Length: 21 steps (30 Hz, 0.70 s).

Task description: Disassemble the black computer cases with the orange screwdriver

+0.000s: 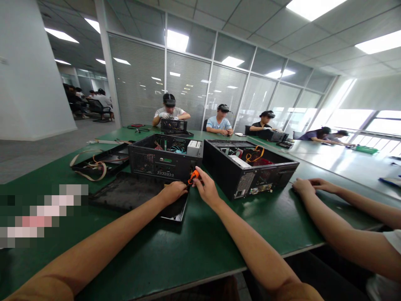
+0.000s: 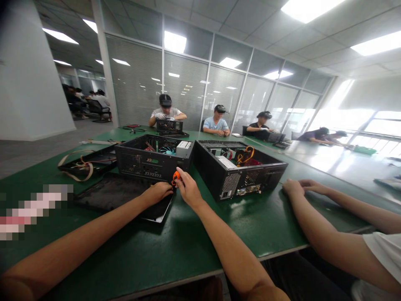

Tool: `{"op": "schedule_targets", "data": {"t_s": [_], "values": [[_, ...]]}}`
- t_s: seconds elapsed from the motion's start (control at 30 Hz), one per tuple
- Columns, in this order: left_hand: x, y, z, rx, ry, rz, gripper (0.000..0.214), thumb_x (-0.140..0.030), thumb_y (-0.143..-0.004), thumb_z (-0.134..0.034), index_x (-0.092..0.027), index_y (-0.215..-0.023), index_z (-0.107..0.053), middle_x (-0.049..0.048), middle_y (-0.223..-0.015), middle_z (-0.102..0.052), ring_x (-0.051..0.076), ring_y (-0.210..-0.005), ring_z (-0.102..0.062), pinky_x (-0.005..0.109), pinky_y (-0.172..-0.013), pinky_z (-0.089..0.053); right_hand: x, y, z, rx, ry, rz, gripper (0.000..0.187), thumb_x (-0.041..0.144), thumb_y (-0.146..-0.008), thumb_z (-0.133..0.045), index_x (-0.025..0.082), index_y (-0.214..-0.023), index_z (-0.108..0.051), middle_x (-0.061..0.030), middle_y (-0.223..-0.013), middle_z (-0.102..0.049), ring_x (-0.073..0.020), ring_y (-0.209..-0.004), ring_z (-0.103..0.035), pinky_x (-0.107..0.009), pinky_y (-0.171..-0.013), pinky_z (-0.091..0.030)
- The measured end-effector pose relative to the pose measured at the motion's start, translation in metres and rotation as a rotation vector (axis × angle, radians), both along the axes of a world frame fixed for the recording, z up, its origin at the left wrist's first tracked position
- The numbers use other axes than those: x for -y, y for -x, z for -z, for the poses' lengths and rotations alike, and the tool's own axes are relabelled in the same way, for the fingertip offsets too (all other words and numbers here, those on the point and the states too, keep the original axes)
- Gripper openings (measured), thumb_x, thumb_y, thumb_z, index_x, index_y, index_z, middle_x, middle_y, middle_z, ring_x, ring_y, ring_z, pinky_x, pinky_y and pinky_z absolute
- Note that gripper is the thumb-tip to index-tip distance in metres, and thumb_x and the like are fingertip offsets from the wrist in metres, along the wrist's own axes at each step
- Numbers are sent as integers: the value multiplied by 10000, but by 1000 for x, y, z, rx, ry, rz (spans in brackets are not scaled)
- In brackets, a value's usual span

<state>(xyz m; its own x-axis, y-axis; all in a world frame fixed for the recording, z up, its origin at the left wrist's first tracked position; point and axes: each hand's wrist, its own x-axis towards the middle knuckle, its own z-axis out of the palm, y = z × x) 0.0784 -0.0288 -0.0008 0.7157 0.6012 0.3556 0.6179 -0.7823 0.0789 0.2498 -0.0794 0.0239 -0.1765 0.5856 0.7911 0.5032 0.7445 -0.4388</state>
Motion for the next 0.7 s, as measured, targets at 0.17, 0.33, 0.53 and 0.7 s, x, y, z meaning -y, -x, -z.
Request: {"op": "schedule_targets", "data": {"t_s": [0.17,0.33,0.53,0.7], "values": [[1,1,-1,17,38,-5,168,-264,-828,-478,-144,-837,-595,70,-842,-606,175,-831,-567,257,-762,-414,4,1,-5,59,-34,4,442,250,-863,-407,230,-1301,-357,-77,-1044,-547,-152,-873,-567,-307,-806,-474],[1,1,-1,41,48,-21,167,-274,-823,-485,-158,-868,-596,62,-863,-611,170,-836,-567,245,-751,-411,8,2,-9,134,-86,-29,447,230,-869,-391,233,-1312,-335,-77,-1074,-538,-157,-965,-533,-304,-859,-441],[0,2,0,57,76,-10,169,-277,-821,-484,-165,-803,-609,52,-809,-622,167,-799,-575,239,-720,-405,5,-1,-6,120,-66,41,440,254,-869,-389,213,-1304,-350,-87,-1065,-554,-168,-960,-544,-311,-856,-447],[2,1,-1,75,86,-19,180,-264,-824,-469,-160,-796,-613,51,-793,-625,158,-786,-578,232,-714,-403,5,-3,-7,121,-72,46,434,262,-869,-383,203,-1299,-357,-90,-1077,-553,-167,-943,-552,-311,-849,-452]]}}
